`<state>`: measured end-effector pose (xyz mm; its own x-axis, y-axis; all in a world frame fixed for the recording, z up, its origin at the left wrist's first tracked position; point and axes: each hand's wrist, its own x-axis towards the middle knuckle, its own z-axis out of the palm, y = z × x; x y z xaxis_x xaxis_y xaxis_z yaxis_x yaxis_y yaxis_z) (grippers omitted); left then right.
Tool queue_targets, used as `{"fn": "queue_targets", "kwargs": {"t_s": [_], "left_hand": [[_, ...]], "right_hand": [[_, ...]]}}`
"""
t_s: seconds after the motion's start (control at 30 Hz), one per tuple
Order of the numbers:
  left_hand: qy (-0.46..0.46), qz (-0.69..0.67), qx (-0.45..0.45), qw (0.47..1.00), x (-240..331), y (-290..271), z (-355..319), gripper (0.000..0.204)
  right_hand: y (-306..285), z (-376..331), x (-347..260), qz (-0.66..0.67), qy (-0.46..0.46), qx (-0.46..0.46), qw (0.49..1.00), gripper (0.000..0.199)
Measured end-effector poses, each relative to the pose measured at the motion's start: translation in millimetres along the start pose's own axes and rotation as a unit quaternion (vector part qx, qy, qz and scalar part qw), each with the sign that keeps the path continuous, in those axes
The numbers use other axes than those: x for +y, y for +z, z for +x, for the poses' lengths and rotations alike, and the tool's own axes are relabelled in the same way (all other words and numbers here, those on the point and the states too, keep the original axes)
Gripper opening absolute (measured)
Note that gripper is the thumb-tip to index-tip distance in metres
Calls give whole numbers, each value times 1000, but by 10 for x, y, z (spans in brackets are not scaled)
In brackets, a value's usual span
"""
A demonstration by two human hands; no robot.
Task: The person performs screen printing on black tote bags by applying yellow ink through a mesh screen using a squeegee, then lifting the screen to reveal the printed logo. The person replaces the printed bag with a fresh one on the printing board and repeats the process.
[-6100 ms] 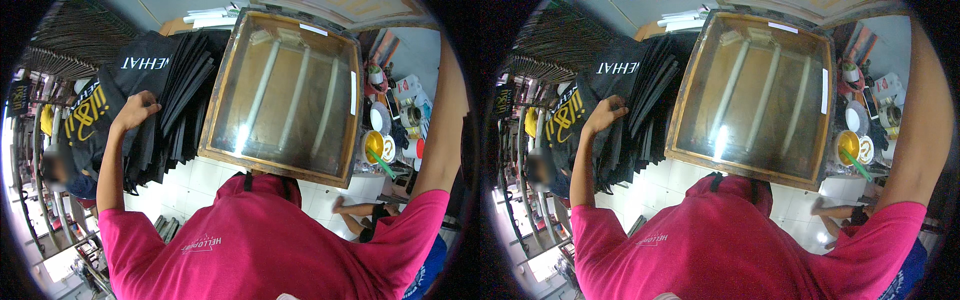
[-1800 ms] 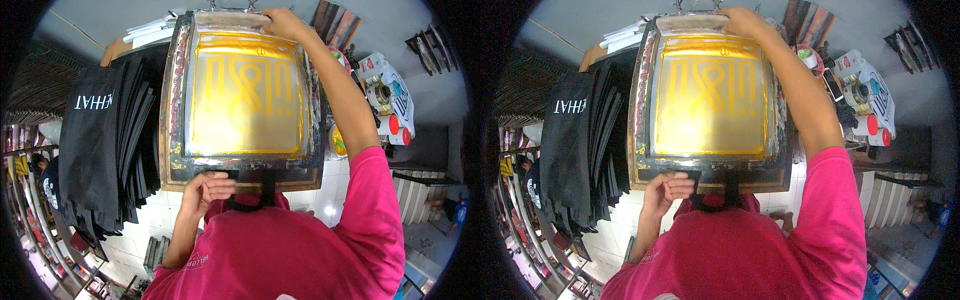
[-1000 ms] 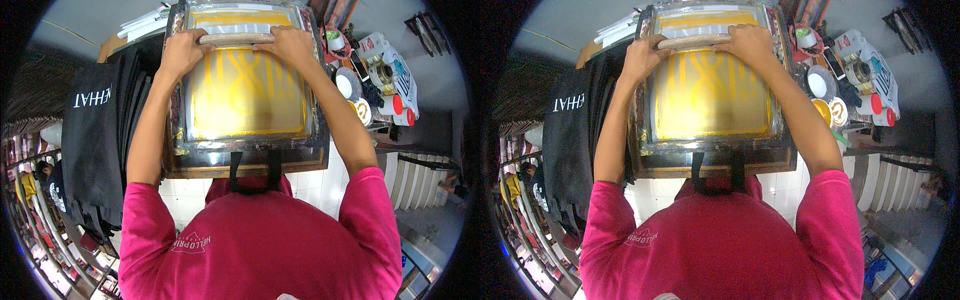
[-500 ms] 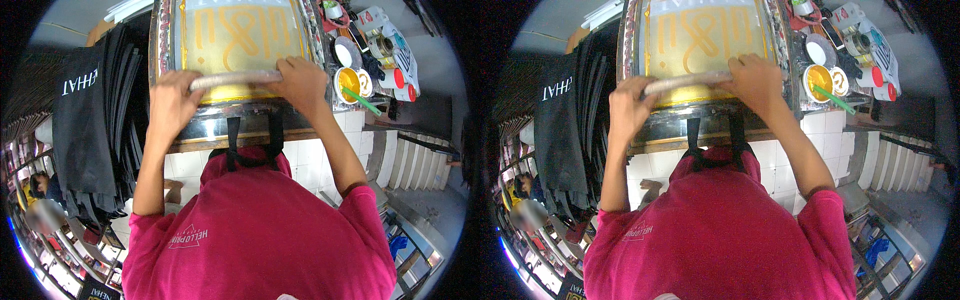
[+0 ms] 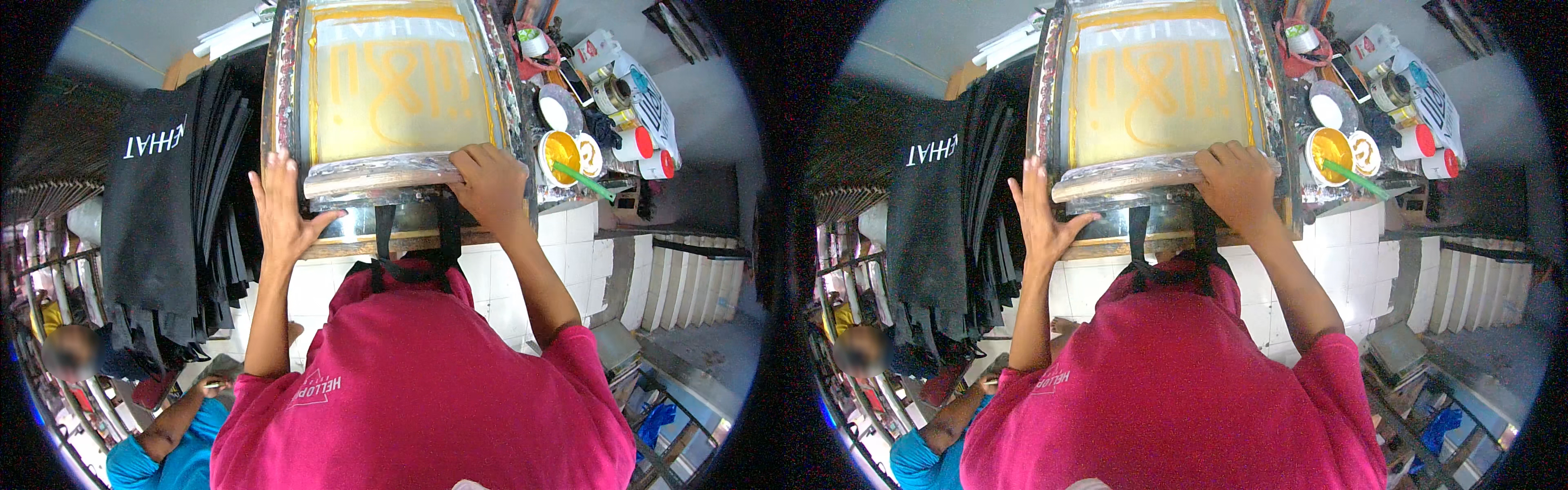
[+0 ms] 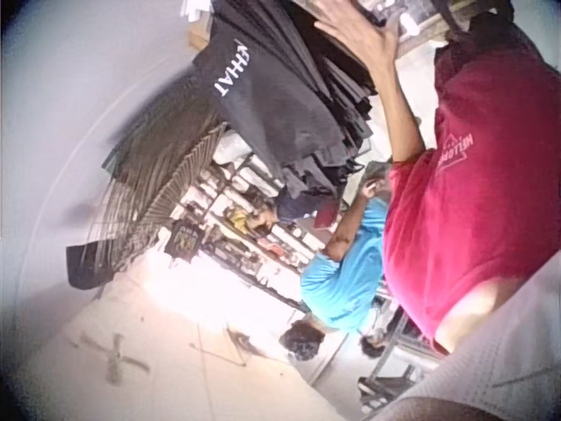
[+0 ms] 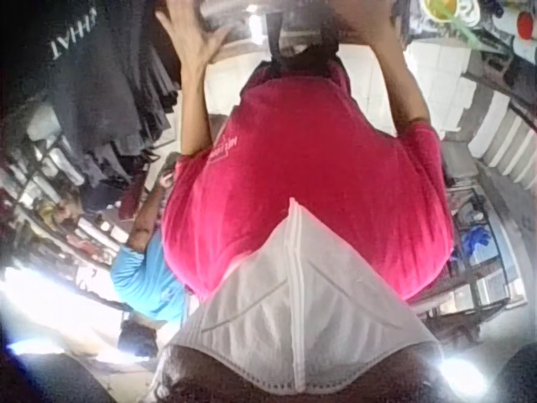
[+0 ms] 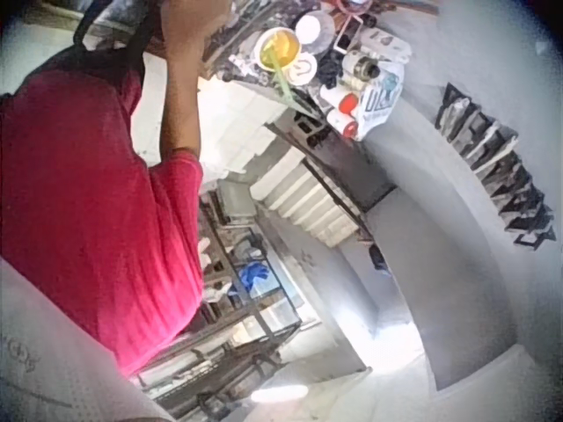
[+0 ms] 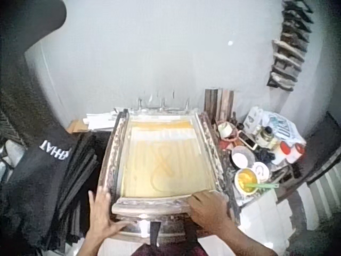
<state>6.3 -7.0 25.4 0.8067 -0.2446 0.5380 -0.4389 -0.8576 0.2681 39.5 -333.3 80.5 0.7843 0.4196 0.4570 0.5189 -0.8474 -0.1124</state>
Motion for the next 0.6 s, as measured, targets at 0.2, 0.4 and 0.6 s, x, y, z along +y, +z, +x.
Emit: {"fn": "queue_targets", "kwargs": {"t_s": [0.2,0.4,0.6], "left_hand": [[59,14,179,982,104,-681,548,134],[-40,-180,345,920,246,-1027,1499,92],[-379,-209,56,900,-561,-75,1509,62]], "right_hand": [[-705,504,42,-10,-6,145,989,32],[-1599,1819,-10,-22,77,107,991,38],[-2061,2665,366,2,97,144,985,48]]}}
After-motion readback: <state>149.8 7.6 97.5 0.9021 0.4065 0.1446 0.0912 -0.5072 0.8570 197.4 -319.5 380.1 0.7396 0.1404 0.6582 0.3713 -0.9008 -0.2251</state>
